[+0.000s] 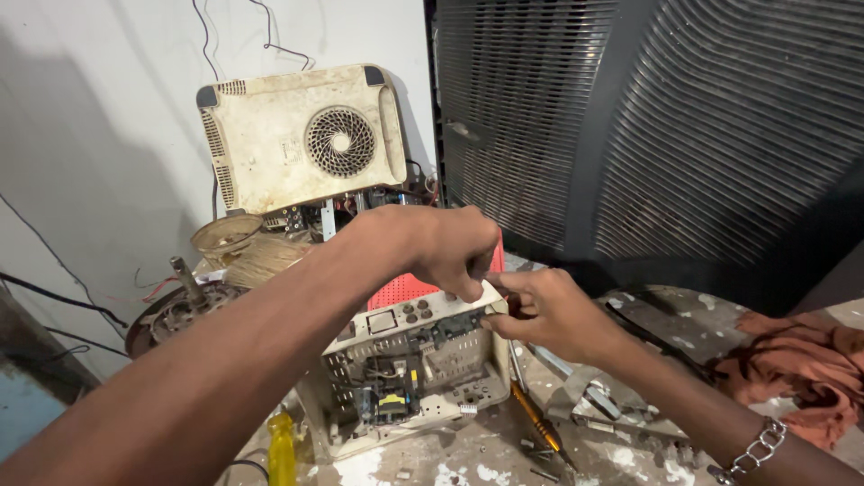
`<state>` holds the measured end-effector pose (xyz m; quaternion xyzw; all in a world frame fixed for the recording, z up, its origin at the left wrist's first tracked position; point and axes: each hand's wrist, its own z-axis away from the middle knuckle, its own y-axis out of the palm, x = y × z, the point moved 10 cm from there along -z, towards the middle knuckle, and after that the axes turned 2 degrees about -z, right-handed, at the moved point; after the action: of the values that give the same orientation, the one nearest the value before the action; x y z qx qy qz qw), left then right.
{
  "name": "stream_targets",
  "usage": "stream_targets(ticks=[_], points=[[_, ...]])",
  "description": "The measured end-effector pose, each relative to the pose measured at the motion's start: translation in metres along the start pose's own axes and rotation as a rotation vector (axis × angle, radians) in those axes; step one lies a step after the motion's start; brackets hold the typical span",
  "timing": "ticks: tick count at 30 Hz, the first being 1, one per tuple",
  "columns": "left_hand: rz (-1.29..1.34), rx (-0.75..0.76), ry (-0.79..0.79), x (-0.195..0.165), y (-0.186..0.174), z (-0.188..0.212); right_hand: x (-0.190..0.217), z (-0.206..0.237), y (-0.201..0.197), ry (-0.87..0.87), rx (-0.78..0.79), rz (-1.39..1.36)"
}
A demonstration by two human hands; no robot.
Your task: The person uses a screwdriver to unscrew fasteners from an open electronic enclosure on a cluttered workbench, removes the red top cover, works around the chassis, and finally lifts out a green circuit board and holds it up.
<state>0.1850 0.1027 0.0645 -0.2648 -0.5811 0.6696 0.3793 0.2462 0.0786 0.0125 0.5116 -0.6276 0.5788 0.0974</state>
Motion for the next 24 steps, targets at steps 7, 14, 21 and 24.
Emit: stream_targets(ticks=[7,14,21,24], points=[[-0.001,0.024,-0.033,-0.003,-0.001,0.001,0.003,-0.002,0.001,-0.068,0.002,-0.066],[-0.057,0.033,-0.071,-0.007,-0.006,0.000,0.000,-0.003,-0.002,0.016,-0.023,-0.015],[-0.092,0.090,-0.127,-0.006,-0.008,0.001,0.001,-0.006,-0.001,0.025,-0.014,0.004],[-0.100,0.074,-0.153,-0.003,-0.009,0.000,-0.004,-0.006,0.000,0.085,0.007,0.026]])
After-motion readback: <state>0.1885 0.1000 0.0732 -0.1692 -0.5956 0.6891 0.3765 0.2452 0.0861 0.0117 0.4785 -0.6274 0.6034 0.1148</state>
